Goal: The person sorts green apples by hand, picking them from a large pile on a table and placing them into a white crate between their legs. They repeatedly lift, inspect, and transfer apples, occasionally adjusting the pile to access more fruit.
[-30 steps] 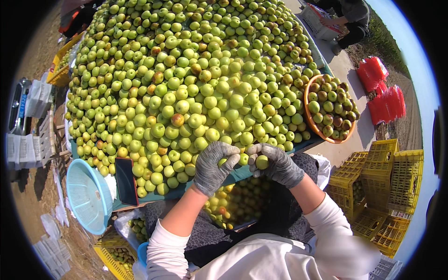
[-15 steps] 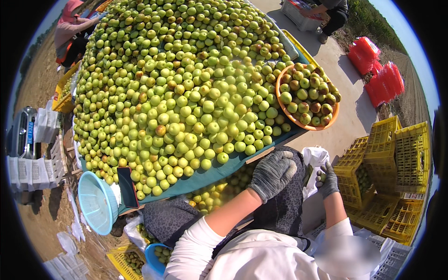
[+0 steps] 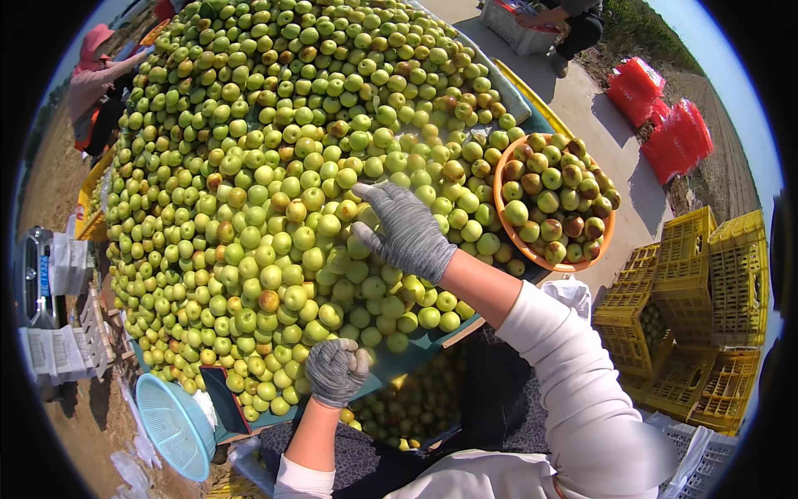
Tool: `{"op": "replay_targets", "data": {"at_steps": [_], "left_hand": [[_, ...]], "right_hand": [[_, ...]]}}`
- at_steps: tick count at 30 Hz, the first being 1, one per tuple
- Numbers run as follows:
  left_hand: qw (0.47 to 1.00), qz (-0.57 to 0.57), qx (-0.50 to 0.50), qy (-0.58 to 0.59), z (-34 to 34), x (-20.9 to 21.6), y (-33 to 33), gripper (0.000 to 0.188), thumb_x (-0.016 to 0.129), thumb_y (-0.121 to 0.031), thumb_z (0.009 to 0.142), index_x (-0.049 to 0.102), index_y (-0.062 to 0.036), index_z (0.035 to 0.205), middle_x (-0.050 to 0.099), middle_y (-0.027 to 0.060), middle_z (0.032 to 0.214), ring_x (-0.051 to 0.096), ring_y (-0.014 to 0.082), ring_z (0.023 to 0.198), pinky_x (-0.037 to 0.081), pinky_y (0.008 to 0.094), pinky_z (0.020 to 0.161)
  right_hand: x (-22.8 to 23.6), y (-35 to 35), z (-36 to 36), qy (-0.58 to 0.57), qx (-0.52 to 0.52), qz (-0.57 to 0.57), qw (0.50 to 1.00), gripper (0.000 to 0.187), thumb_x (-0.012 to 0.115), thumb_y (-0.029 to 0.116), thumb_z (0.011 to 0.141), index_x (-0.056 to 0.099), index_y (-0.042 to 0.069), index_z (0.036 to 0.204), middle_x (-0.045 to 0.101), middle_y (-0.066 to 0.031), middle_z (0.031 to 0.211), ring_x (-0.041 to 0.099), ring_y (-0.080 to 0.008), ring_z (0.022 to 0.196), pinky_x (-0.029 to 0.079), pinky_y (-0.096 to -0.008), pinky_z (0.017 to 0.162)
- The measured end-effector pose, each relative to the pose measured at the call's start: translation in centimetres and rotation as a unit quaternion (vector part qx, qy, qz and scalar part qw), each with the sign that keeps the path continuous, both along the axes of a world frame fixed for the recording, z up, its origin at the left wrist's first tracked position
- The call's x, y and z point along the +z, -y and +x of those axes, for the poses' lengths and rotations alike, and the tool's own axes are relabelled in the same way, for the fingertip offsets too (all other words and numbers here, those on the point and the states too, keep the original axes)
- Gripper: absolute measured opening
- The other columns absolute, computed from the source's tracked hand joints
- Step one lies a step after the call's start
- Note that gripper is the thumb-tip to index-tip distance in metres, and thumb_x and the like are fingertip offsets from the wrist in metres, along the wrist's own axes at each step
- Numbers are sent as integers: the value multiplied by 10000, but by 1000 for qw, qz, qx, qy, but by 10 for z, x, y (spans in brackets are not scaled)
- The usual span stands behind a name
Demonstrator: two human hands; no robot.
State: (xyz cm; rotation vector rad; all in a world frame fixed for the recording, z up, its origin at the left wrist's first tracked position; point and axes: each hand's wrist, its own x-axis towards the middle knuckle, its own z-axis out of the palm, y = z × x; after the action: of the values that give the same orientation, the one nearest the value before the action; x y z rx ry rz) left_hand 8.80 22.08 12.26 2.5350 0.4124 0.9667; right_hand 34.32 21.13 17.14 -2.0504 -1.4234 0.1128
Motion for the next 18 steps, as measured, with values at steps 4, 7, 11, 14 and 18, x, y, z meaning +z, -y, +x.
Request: {"op": "replay_targets", "data": {"at_steps": [4, 7, 11, 14, 18], "left_hand": [[997, -75, -35, 1, 5, -3, 3, 228, 687, -111, 725, 468, -153, 680, 608, 7, 791, 567, 229, 648, 458, 356, 600], [997, -73, -36, -9, 9, 0, 0, 274, 685, -137, 737, 432, -161, 634, 609, 2, 810, 566, 224, 657, 451, 349, 603], [995, -90, -39, -35, 11, 1, -2, 264, 688, -120, 726, 434, -156, 662, 612, 0, 825, 573, 215, 663, 456, 345, 607], [993, -109, -30, -38, 9, 0, 0, 267, 692, -113, 720, 434, -156, 665, 612, 1, 833, 580, 215, 665, 461, 345, 611], [990, -128, -39, -41, 8, 1, 3, 262, 693, -114, 719, 438, -156, 676, 607, -4, 839, 582, 214, 657, 466, 351, 609]], "right_hand": [[-15, -58, 135, 155, -223, -85, 959, 430, 598, 242, 836, 526, 68, 1223, 542, -148, 1199, 523, -313, 1129, 417, -397, 988], [-25, -75, 201, 183, -263, -245, 915, 499, 573, 277, 840, 510, 90, 1299, 523, -170, 1266, 488, -340, 1195, 386, -428, 1036], [-45, -101, 217, 218, -268, -293, 891, 370, 566, 241, 849, 584, 81, 1182, 533, -171, 1246, 528, -357, 1154, 440, -443, 964], [-55, -105, 206, 187, -240, -287, 908, 312, 578, 206, 835, 624, 76, 1115, 558, -165, 1220, 570, -351, 1116, 486, -435, 901], [-33, -85, 235, 113, -172, -196, 959, 224, 600, 240, 809, 672, 111, 976, 672, -180, 920, 652, -335, 891, 506, -449, 811]]}}
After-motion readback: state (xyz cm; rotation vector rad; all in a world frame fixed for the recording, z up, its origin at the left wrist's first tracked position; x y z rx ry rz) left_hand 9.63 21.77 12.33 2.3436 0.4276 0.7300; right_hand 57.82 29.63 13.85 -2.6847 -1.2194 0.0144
